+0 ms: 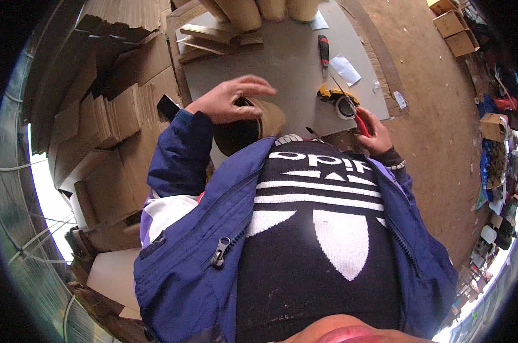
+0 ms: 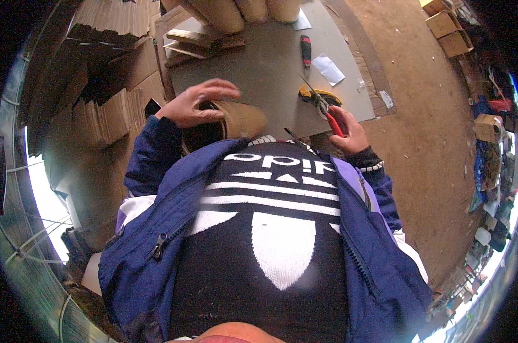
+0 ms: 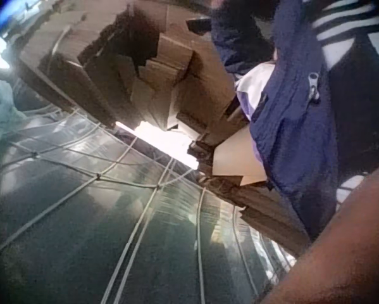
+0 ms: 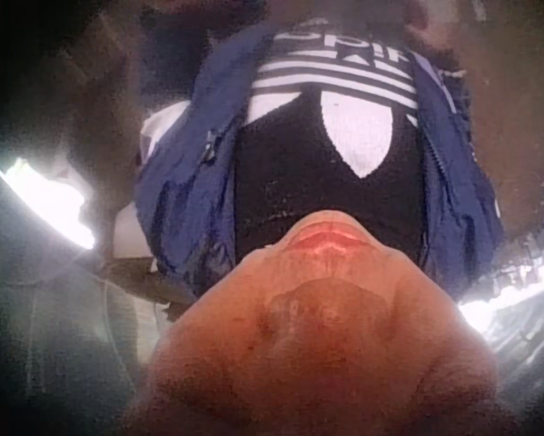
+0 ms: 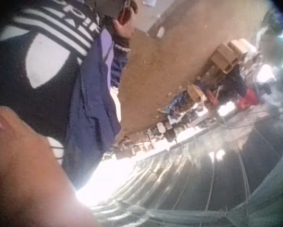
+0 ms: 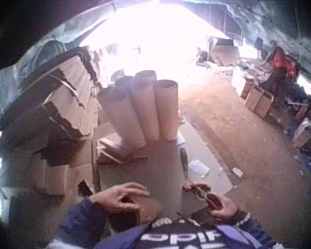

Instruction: The person rolls flat cardboard sheets into cylindrical tubes, secures them with a plastic band using a yellow banding tool, and trims the band with pliers. The person repeats this for multiple tubes and stacks them on the table.

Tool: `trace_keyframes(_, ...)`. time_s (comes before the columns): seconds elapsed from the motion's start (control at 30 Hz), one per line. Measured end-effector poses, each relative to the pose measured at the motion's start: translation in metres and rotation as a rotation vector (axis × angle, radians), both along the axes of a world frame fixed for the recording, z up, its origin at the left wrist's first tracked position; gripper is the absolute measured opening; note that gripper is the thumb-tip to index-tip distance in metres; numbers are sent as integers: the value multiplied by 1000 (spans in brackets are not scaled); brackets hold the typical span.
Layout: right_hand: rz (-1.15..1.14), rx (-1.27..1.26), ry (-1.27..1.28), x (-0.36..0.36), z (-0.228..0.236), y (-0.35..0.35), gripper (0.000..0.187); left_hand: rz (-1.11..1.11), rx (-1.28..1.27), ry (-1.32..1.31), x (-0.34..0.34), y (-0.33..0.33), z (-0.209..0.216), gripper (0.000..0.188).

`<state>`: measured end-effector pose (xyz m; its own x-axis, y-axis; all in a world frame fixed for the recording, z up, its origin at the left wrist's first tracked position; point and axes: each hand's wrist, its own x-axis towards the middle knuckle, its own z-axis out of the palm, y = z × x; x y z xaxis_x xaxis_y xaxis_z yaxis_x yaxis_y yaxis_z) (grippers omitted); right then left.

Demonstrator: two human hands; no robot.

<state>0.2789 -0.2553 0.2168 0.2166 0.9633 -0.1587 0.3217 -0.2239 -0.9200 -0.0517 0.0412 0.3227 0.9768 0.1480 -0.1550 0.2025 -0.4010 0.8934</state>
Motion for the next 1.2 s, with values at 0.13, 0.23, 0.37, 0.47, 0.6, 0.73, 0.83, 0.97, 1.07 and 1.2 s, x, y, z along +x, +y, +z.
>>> trace_keyframes(0.13, -13, -22, 54, 2, -4, -3, 79, 67, -5, 80, -20, 3, 3, 45)
trace_keyframes(0.23, 0, -56, -2, 1, -10, -1, 79, 88, 451, 147, -18, 4, -3, 27)
trace_keyframes(0.37, 22, 34, 53, 2, -11, 7, 80, 394, 731, 37, -8, 3, 4, 14)
trace_keyframes(0.47, 3, 86, 104, 3, -2, 11, 79, 602, 696, 145, -10, -3, 12, 15)
trace_keyframes(0.6, 30, 62, 82, 3, 16, 13, 80, 750, 709, 88, 8, -21, -14, 18)
trace_keyframes(0.73, 98, -15, 15, -2, 36, 23, 80, 852, 638, -13, 19, -34, -45, 21)
trace_keyframes(0.83, 154, 34, -189, -8, 50, 29, 80, 889, 272, -215, 26, -50, -55, 29)
trace_keyframes(0.97, 187, -21, -414, -18, 67, 27, 83, 917, 123, -309, 40, -69, -61, 29)
trace_keyframes(1.07, 169, -60, -595, -25, 80, 21, 86, 899, 142, -335, 50, -75, -66, 30)
trace_keyframes(1.2, 115, -102, -848, -33, 90, 18, 87, 836, 126, -336, 60, -81, -70, 32)
